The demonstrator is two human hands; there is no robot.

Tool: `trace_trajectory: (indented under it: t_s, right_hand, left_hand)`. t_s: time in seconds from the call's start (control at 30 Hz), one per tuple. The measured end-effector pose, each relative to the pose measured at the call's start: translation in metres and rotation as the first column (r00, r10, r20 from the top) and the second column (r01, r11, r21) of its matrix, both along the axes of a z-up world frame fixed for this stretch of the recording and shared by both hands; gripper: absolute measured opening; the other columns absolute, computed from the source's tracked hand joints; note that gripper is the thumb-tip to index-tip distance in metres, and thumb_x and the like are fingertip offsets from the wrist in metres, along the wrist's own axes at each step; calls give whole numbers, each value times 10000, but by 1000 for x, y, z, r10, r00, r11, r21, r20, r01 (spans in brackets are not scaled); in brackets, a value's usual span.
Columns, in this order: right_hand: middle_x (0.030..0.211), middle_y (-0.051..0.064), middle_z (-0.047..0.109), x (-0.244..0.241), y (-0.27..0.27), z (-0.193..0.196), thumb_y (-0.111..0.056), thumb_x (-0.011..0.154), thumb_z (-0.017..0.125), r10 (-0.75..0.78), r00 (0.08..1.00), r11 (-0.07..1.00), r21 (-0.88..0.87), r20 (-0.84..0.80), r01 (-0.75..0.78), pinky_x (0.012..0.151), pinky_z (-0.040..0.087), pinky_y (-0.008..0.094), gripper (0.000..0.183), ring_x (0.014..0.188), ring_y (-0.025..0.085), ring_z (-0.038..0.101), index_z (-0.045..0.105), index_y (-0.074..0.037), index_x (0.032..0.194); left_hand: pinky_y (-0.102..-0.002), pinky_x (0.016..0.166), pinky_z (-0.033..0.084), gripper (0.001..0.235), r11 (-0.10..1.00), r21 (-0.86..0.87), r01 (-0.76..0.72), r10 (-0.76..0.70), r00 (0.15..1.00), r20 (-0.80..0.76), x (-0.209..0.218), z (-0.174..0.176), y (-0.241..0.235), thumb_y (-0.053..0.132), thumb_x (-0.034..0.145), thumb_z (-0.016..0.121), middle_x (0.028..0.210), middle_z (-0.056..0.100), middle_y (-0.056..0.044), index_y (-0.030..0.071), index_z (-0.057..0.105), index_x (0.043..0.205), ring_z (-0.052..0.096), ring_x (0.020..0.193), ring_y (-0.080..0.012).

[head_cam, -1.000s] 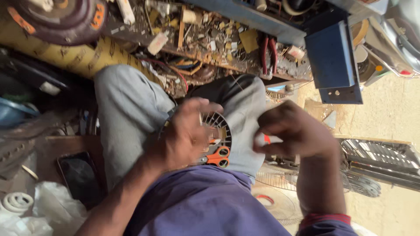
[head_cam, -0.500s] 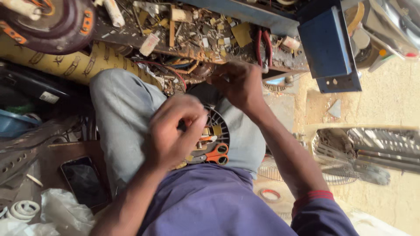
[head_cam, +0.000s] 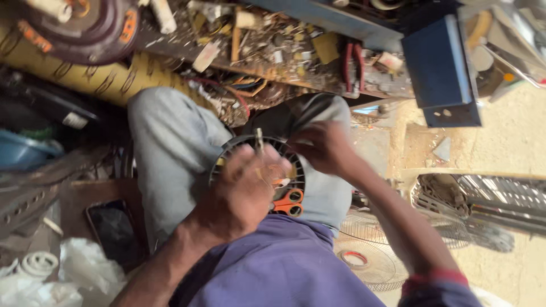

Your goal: The person assembles components of a fan motor by hand, inserting a metal shaft through the stator and using scissors to cut and place small pieces of yellow paper into the motor slots.

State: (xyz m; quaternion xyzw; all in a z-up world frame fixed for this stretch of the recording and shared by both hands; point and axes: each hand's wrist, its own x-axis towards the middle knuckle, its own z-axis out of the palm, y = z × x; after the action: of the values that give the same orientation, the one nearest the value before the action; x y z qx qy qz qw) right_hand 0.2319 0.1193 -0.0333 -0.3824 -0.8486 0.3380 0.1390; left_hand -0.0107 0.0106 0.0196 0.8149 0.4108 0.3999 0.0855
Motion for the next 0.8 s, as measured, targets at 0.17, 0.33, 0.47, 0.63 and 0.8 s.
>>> trace_trajectory:
  t_s: [0.17, 0.33, 0.47, 0.63, 0.8]
  right_hand:
    - [881, 99, 722, -30, 27, -5, -190, 858, 759, -23, 1000, 939, 344, -3, 22, 613, 531, 410, 74, 737, 311, 691, 764, -119, 877]
    - [822, 102, 721, -37, -45, 21, -129, 873, 685, 361, 796, 894, 64, 486, -444, 446, 495, 456, 158, 640, 319, 678, 765, -145, 1008]
    - [893, 113, 728, 21, -63, 55, -106, 809, 724, 506, 851, 839, 148, 139, -523, 594, 536, 400, 182, 743, 274, 697, 757, -61, 982]
    - [828, 94, 751, -1, -5, 8, -101, 825, 813, 12, 998, 998, -60, -64, -16, 559, 521, 334, 130, 631, 195, 673, 788, -80, 951]
    - [784, 61, 725, -31, 18, 8, -85, 817, 751, -111, 990, 983, 133, -92, 123, 582, 547, 315, 95, 652, 179, 707, 782, -121, 899]
  left_hand:
    - [-416, 837, 600, 130, 650, -670, 359, 434, 549, 715, 10, -44, 38, 200, 886, 720, 975, 751, -91, 127, 733, 993, 704, 840, -261]
    - [-359, 852, 598, 146, 459, -795, 396, -173, 918, 357, -28, -71, 81, 231, 817, 792, 949, 795, -72, 117, 767, 905, 765, 903, -186]
    - [-422, 867, 532, 154, 735, -623, 267, 177, 811, 557, -21, -48, 15, 176, 856, 755, 1208, 717, -99, 77, 766, 974, 669, 1091, -234]
    - [-504, 975, 505, 255, 982, 190, -13, 46, 984, -172, -2, -11, -2, 107, 824, 735, 1232, 685, -96, -35, 777, 1032, 664, 1130, -291]
    - [-393, 768, 590, 166, 833, -513, 207, 202, 749, 631, 12, -52, 34, 173, 818, 800, 1078, 692, -66, 50, 720, 895, 698, 932, -253]
